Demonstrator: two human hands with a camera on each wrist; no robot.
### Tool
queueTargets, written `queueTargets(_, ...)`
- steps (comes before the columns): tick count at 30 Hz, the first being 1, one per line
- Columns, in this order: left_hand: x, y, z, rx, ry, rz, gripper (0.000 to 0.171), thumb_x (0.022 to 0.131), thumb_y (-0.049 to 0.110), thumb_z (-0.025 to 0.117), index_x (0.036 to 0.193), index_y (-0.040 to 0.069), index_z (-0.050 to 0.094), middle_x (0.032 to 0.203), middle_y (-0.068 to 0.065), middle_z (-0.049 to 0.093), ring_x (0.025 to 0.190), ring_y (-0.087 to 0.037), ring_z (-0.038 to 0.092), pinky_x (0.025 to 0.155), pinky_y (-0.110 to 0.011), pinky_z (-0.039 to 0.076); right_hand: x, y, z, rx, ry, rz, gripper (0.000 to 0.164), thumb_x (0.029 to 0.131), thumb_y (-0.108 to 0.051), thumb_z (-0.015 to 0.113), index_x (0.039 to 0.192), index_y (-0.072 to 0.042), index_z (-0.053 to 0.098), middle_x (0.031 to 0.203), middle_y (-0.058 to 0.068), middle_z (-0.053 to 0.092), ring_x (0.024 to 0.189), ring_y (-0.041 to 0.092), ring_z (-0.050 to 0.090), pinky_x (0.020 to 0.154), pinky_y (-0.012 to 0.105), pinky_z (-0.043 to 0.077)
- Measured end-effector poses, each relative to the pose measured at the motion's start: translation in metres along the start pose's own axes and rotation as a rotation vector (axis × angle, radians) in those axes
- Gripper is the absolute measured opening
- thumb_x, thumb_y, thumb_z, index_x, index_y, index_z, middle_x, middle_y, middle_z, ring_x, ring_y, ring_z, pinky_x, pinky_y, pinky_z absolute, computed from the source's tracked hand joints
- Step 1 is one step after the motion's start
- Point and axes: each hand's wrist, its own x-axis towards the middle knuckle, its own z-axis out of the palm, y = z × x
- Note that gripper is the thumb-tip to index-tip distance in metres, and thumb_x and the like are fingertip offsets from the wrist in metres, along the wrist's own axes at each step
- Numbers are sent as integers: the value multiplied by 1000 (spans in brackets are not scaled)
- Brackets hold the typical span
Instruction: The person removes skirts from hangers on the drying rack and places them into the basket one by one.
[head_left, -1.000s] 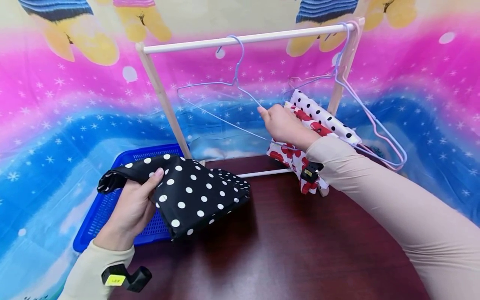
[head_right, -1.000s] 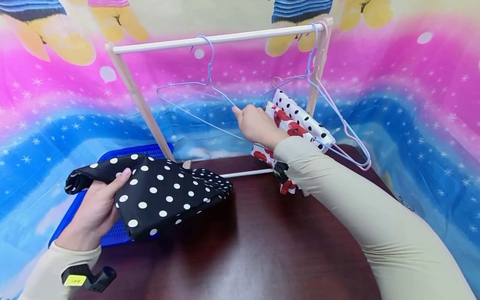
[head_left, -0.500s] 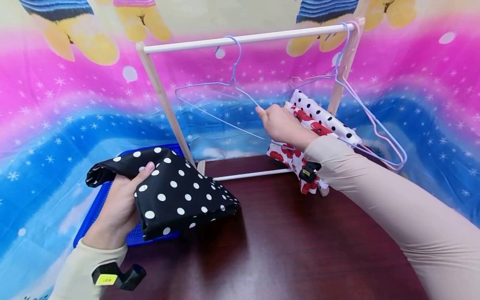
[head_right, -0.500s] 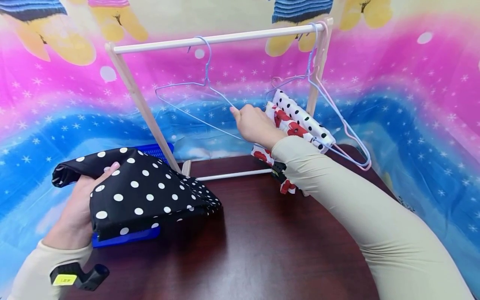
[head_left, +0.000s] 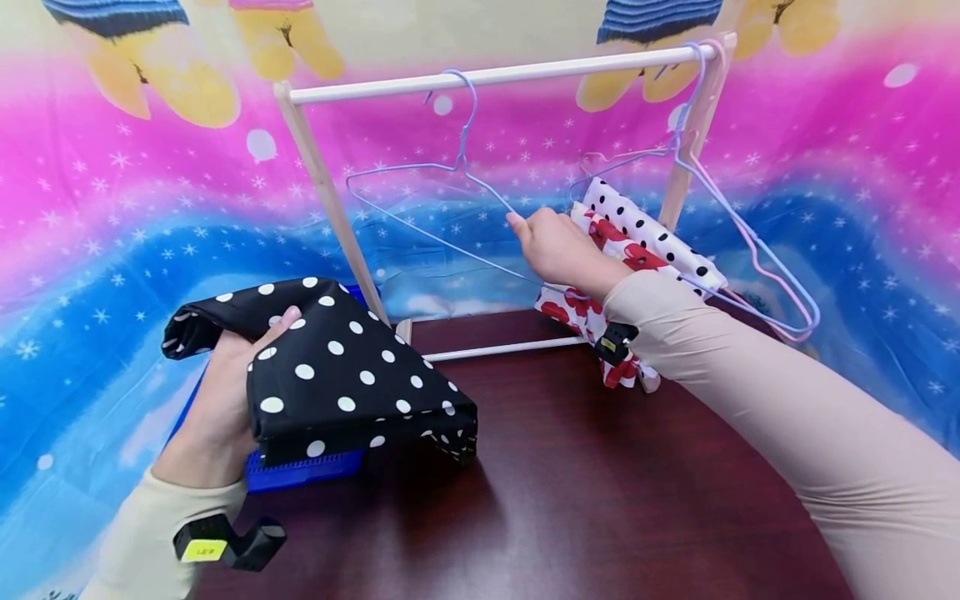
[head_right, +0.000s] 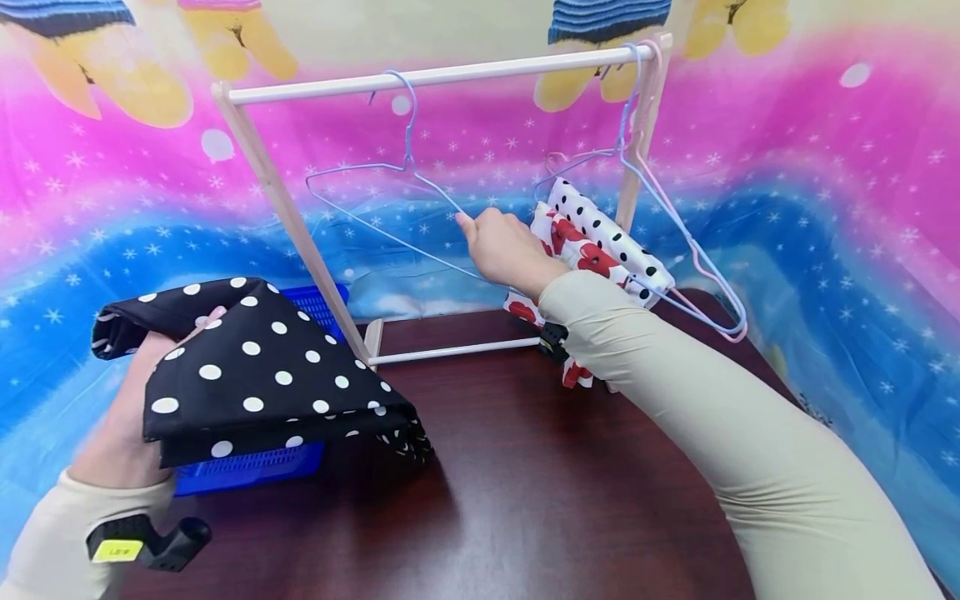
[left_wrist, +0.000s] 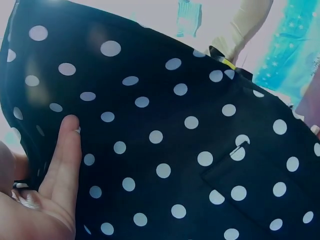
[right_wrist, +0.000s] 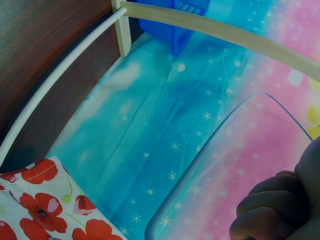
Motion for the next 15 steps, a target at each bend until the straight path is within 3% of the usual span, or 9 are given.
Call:
queueTargets(9, 4, 11, 1, -83, 12, 68, 31, 105, 12, 51, 136, 9, 52, 114, -4, 73, 92, -13, 76, 75, -26, 62, 1, -4, 1, 24, -17, -2, 56, 109, -47, 30, 66, -13, 41, 52, 0, 34, 42, 16, 33, 43, 27, 28)
queueTargets(15, 8, 21, -1, -109, 18, 92, 37, 104, 11, 52, 140, 7, 44, 116, -5, 72, 93, -13, 76, 76, -25, 62, 0, -7, 0, 27, -39, 0, 57, 109, -48, 29, 68, -12, 43, 53, 1, 35, 42, 17, 33, 43, 28, 27)
